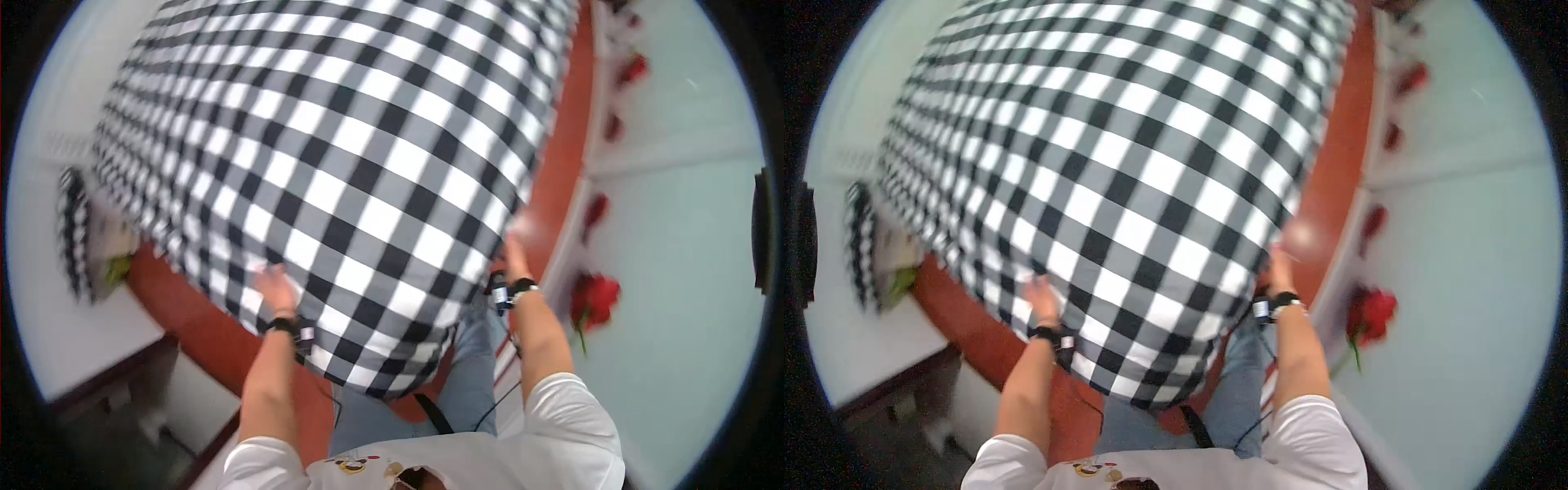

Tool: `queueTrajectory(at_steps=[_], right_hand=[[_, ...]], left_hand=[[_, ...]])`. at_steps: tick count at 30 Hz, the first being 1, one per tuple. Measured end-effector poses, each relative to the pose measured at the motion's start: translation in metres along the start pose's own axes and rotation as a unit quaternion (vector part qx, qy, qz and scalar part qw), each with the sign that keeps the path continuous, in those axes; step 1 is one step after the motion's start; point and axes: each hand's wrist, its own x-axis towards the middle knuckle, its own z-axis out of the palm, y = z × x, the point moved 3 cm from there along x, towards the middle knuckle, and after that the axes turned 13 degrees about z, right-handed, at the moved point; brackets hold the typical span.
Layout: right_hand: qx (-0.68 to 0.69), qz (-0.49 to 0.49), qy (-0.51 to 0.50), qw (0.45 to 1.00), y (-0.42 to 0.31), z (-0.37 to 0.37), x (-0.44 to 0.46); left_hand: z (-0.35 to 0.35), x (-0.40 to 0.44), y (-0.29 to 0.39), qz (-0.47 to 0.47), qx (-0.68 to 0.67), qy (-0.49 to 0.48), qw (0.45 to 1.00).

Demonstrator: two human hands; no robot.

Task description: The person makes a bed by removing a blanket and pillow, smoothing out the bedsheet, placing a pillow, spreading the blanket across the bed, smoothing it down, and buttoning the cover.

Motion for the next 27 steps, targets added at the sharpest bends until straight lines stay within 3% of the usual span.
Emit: queueTrajectory(at_steps=[1,2,4,5,8,10,12,14,16,18,19,22,24,25,26,27], right_hand=[[0.103,0.024,-0.110,0.988,-0.016,0.008,0.044],[0.200,0.054,-0.210,0.955,-0.047,0.018,0.089],[0.168,-0.010,-0.205,0.964,-0.104,0.020,0.124],[0.152,0.008,-0.149,0.977,-0.131,0.020,0.119],[0.099,-0.017,-0.040,0.994,-0.198,0.007,0.122],[0.171,0.056,-0.212,0.961,-0.233,0.002,0.117],[0.130,0.133,-0.176,0.967,-0.240,-0.019,0.160],[0.103,0.114,-0.204,0.967,-0.265,-0.030,0.138],[0.136,0.088,-0.369,0.915,-0.247,-0.041,0.207],[0.209,0.120,-0.380,0.893,-0.266,-0.047,0.189],[0.247,0.094,-0.361,0.894,-0.278,-0.048,0.186],[0.297,-0.026,-0.354,0.886,-0.379,-0.072,0.066],[0.233,-0.131,-0.201,0.942,-0.396,-0.104,0.047],[0.177,-0.151,-0.117,0.965,-0.395,-0.119,0.051],[0.116,-0.149,-0.052,0.981,-0.383,-0.129,0.063],[0.067,-0.133,-0.010,0.989,-0.372,-0.132,0.075]], left_hand=[[0.002,-0.003,0.058,-0.013,-0.004,0.061,0.998],[0.033,0.001,0.074,0.050,-0.076,0.136,0.987],[0.078,0.003,0.165,0.061,-0.032,0.052,0.996],[0.104,-0.002,0.216,0.104,-0.024,0.049,0.993],[0.139,-0.019,0.330,0.125,0.061,-0.176,0.975],[0.144,-0.019,0.364,0.064,0.110,-0.242,0.962],[0.161,-0.011,0.354,0.049,0.133,-0.263,0.954],[0.168,-0.004,0.353,0.022,0.157,-0.280,0.947],[0.172,0.000,0.352,-0.004,0.183,-0.289,0.940],[0.171,0.005,0.353,-0.021,0.198,-0.313,0.929],[0.170,0.007,0.350,-0.020,0.195,-0.318,0.928],[0.146,0.014,0.363,-0.026,0.082,-0.332,0.939],[0.141,0.022,0.344,0.062,-0.067,-0.264,0.960],[0.141,0.030,0.337,0.052,-0.259,-0.206,0.942],[0.136,0.035,0.333,0.115,-0.112,-0.099,0.982],[0.141,0.048,0.336,0.090,-0.066,-0.025,0.993]])
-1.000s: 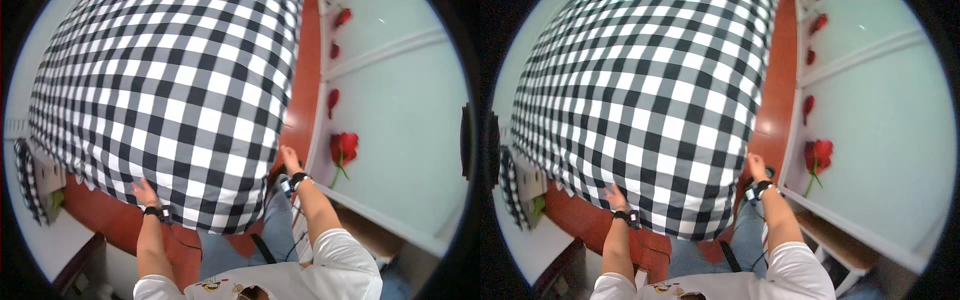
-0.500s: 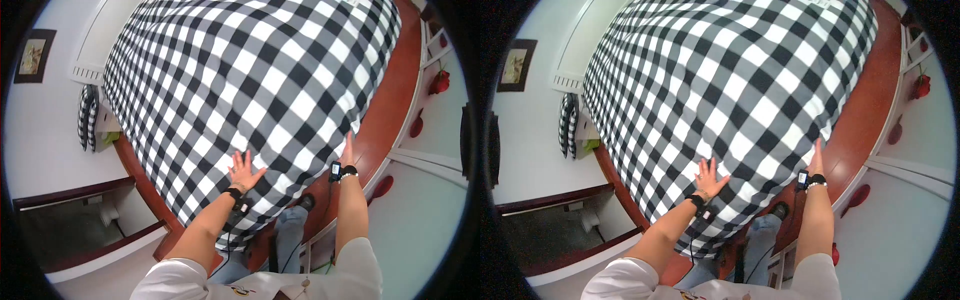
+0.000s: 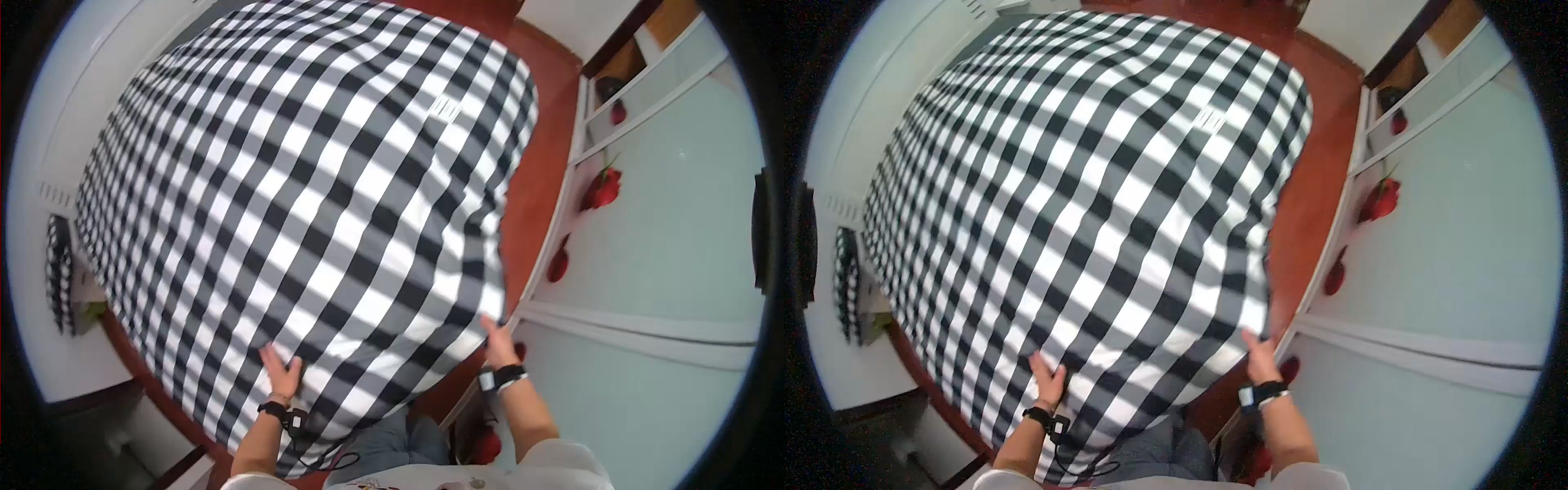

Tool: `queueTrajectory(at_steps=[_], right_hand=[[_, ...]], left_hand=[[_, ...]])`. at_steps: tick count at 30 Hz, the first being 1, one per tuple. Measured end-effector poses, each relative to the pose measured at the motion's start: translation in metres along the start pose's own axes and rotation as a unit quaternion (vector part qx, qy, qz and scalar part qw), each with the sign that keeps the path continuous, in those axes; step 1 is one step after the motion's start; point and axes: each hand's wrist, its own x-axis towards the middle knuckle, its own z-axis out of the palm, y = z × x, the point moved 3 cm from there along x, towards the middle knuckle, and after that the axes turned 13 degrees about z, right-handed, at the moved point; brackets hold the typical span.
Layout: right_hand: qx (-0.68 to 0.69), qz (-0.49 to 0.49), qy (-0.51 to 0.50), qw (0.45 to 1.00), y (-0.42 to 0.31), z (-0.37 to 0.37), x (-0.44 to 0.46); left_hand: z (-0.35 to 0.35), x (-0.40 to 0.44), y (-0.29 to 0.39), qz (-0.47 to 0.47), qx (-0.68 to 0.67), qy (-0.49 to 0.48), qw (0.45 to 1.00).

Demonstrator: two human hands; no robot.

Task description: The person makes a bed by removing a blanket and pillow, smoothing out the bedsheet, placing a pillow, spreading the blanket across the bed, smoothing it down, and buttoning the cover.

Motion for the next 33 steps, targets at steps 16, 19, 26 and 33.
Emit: queueTrajectory(at_steps=[16,19,26,33], right_hand=[[-0.234,-0.086,-0.070,0.966,-0.279,0.054,0.299],[-0.255,-0.364,-0.039,0.895,-0.434,0.091,0.436],[-0.612,-0.314,-0.049,0.724,-0.653,0.176,0.561],[-0.502,-0.463,-0.101,0.723,-0.702,0.190,0.502]], left_hand=[[0.185,0.346,0.291,-0.081,0.012,-0.099,0.992],[0.189,0.350,0.272,-0.118,0.091,-0.123,0.981],[0.198,0.360,0.213,-0.194,0.183,-0.290,0.919],[0.233,0.368,0.309,-0.216,0.147,-0.002,0.965]])
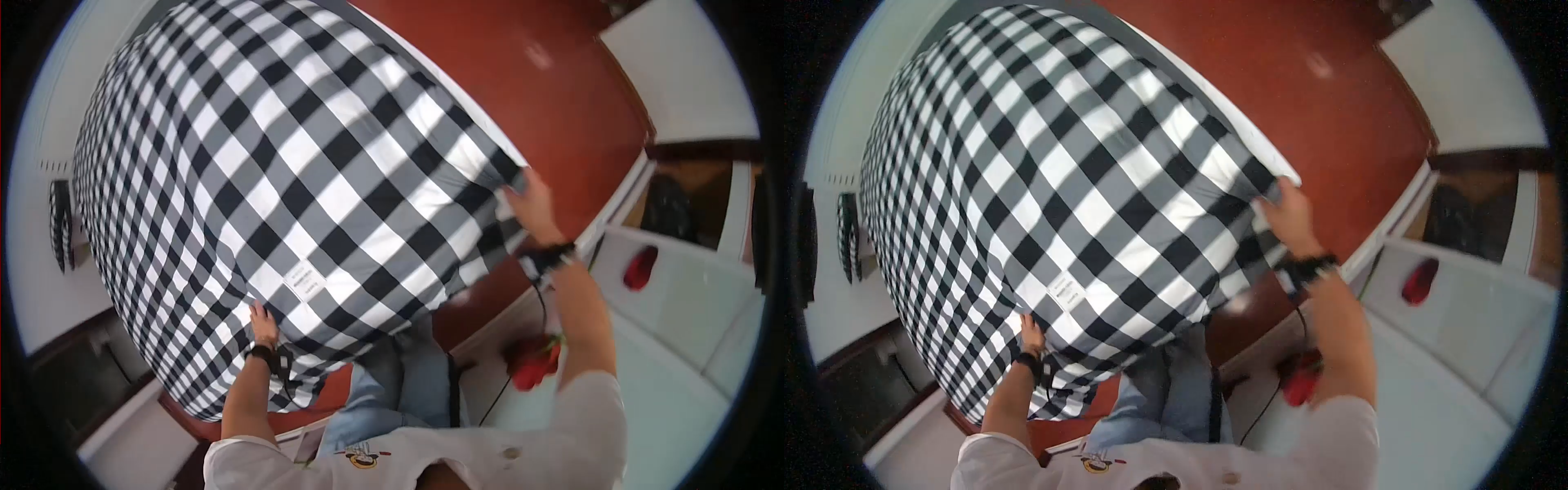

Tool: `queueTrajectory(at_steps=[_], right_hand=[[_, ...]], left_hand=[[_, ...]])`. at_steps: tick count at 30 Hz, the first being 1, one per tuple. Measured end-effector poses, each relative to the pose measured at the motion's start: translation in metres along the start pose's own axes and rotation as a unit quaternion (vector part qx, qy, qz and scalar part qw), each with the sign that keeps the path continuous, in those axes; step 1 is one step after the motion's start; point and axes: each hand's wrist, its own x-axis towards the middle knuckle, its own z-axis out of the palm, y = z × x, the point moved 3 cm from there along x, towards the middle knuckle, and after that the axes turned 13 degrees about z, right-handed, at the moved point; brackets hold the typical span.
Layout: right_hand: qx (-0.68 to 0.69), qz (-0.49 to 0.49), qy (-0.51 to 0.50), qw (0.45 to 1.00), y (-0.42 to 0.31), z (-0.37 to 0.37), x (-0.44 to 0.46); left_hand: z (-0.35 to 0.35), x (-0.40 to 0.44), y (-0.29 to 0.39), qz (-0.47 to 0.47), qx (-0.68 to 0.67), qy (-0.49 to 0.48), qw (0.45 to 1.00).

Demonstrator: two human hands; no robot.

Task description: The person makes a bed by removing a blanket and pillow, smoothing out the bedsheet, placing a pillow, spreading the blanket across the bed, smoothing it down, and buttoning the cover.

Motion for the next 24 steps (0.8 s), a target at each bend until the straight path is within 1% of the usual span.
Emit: queueTrajectory(at_steps=[1,2,3,4,5,6,7,8,9,10,11,12,13,14,15,16,17,18,19,20,22,23,24], right_hand=[[0.047,-0.084,0.017,0.995,-0.010,-0.037,0.017],[0.082,0.043,-0.073,0.993,0.007,-0.061,0.038],[0.070,0.015,-0.078,0.994,-0.005,-0.084,0.046],[0.081,0.002,-0.112,0.990,0.013,-0.083,0.061],[-0.001,-0.025,-0.083,0.996,0.026,-0.074,0.065],[0.001,-0.023,-0.083,0.996,0.047,-0.053,0.071],[-0.067,-0.021,-0.111,0.991,0.078,-0.027,0.082],[-0.072,-0.005,-0.127,0.989,0.091,-0.007,0.085],[-0.057,-0.012,-0.149,0.987,0.121,0.020,0.092],[-0.088,0.025,-0.220,0.971,0.114,0.029,0.097],[-0.099,0.005,-0.244,0.965,0.130,0.047,0.106],[-0.021,0.024,-0.326,0.945,0.133,0.059,0.113],[-0.156,0.036,-0.366,0.917,0.146,0.082,0.118],[-0.032,-0.082,-0.283,0.955,0.176,0.107,0.114],[-0.036,0.062,-0.429,0.900,0.152,0.098,0.118],[-0.022,0.070,-0.453,0.889,0.138,0.085,0.120],[-0.031,0.072,-0.466,0.882,0.155,0.095,0.113],[-0.048,0.073,-0.475,0.876,0.146,0.089,0.115],[-0.051,-0.007,-0.445,0.894,0.149,0.088,0.112],[-0.072,-0.003,-0.481,0.874,0.139,0.074,0.119],[-0.083,-0.015,-0.553,0.829,0.126,0.069,0.133],[-0.089,-0.019,-0.560,0.824,0.118,0.067,0.140],[-0.027,-0.013,-0.596,0.803,0.100,0.064,0.149]], left_hand=[[-0.032,0.005,0.058,0.032,-0.011,-0.072,0.997],[-0.039,0.006,0.093,0.018,-0.122,0.050,0.991],[-0.052,0.003,0.134,0.007,-0.086,0.042,0.995],[-0.059,0.005,0.171,-0.031,-0.078,0.035,0.996],[-0.050,0.011,0.182,-0.026,-0.099,0.030,0.994],[-0.059,0.019,0.213,-0.032,-0.097,0.023,0.994],[-0.054,0.028,0.231,-0.018,-0.111,0.026,0.993],[-0.048,0.039,0.248,-0.003,-0.122,0.030,0.992],[-0.045,0.050,0.272,-0.030,-0.117,0.024,0.992],[-0.043,0.064,0.300,-0.057,-0.110,0.017,0.992],[-0.048,0.078,0.330,-0.085,-0.132,0.016,0.988],[-0.036,0.094,0.355,-0.104,-0.140,0.042,0.984],[-0.035,0.112,0.384,-0.132,-0.137,0.035,0.981],[-0.030,0.136,0.422,-0.157,-0.144,0.029,0.977],[-0.026,0.156,0.457,-0.162,-0.141,0.034,0.976],[-0.020,0.181,0.491,-0.181,-0.140,0.014,0.973],[-0.017,0.199,0.522,-0.192,-0.125,-0.013,0.973],[-0.018,0.220,0.547,-0.200,-0.112,-0.030,0.973],[-0.010,0.232,0.557,-0.213,-0.099,-0.058,0.970],[-0.017,0.240,0.572,-0.230,-0.089,-0.083,0.965],[-0.013,0.247,0.571,-0.246,-0.068,-0.117,0.960],[-0.010,0.249,0.569,-0.251,-0.066,-0.134,0.956],[-0.010,0.251,0.569,-0.260,-0.072,-0.133,0.954]])
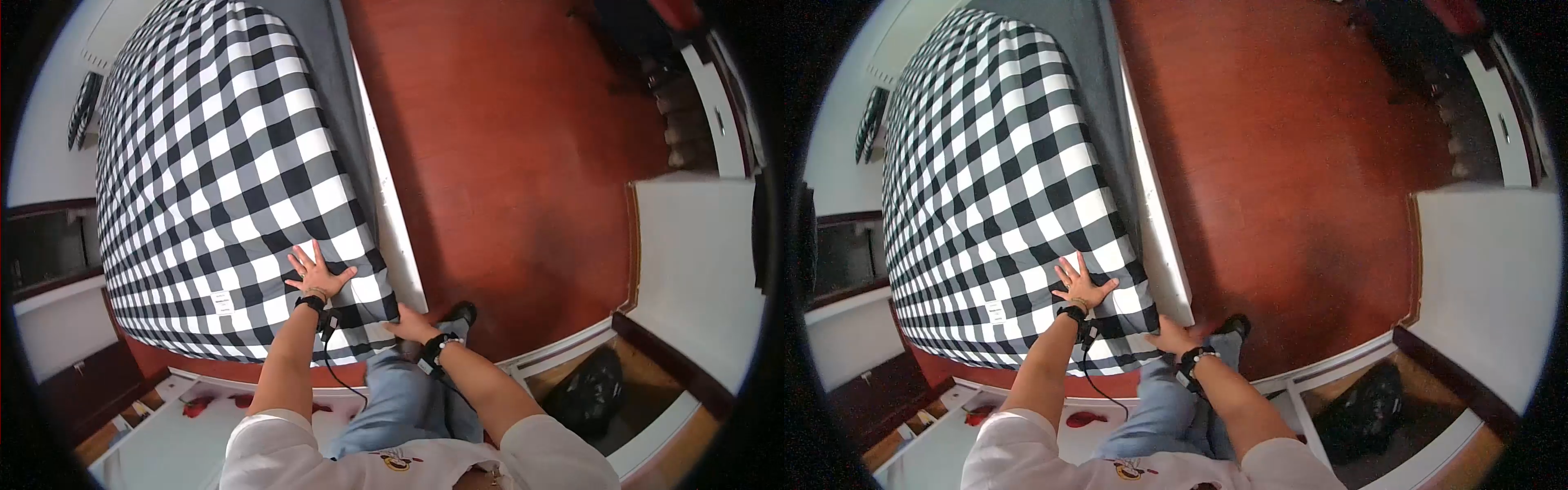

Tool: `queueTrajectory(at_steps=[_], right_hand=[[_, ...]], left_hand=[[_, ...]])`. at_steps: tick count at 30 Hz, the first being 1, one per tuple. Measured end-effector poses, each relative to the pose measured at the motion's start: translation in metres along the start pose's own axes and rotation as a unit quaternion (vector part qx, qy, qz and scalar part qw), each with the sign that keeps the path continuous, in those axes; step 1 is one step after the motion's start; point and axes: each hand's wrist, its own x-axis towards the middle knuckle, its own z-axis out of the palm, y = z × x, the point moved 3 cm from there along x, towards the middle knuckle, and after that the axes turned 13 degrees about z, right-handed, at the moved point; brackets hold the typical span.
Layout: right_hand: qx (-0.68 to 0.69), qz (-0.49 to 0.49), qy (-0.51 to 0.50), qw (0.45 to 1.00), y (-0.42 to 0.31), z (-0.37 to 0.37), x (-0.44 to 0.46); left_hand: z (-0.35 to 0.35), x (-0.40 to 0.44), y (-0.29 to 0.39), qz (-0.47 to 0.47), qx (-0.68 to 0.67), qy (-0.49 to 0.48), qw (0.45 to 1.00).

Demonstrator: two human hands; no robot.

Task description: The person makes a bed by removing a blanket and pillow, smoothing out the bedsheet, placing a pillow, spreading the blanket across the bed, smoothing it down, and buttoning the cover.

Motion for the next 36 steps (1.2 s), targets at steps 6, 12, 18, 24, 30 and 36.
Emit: queueTrajectory(at_steps=[6,12,18,24,30,36], right_hand=[[0.192,0.105,-0.130,0.967,-0.086,-0.043,0.038],[0.084,0.006,-0.013,0.996,-0.158,-0.093,0.152],[0.024,-0.182,-0.048,0.982,-0.392,-0.167,0.271],[0.183,0.068,-0.018,0.981,-0.537,-0.191,0.302],[0.197,-0.039,-0.167,0.965,-0.503,-0.287,0.365],[0.058,0.148,-0.126,0.979,-0.481,-0.319,0.392]], left_hand=[[0.001,0.008,0.000,-0.001,-0.003,-0.006,1.000],[-0.007,0.006,-0.007,0.007,-0.020,-0.002,1.000],[-0.032,0.006,-0.014,0.006,-0.054,-0.101,0.993],[-0.041,0.013,-0.017,-0.024,-0.084,-0.178,0.980],[-0.054,0.011,-0.009,-0.068,-0.126,-0.181,0.973],[-0.135,0.078,0.043,-0.208,-0.323,0.044,0.922]])
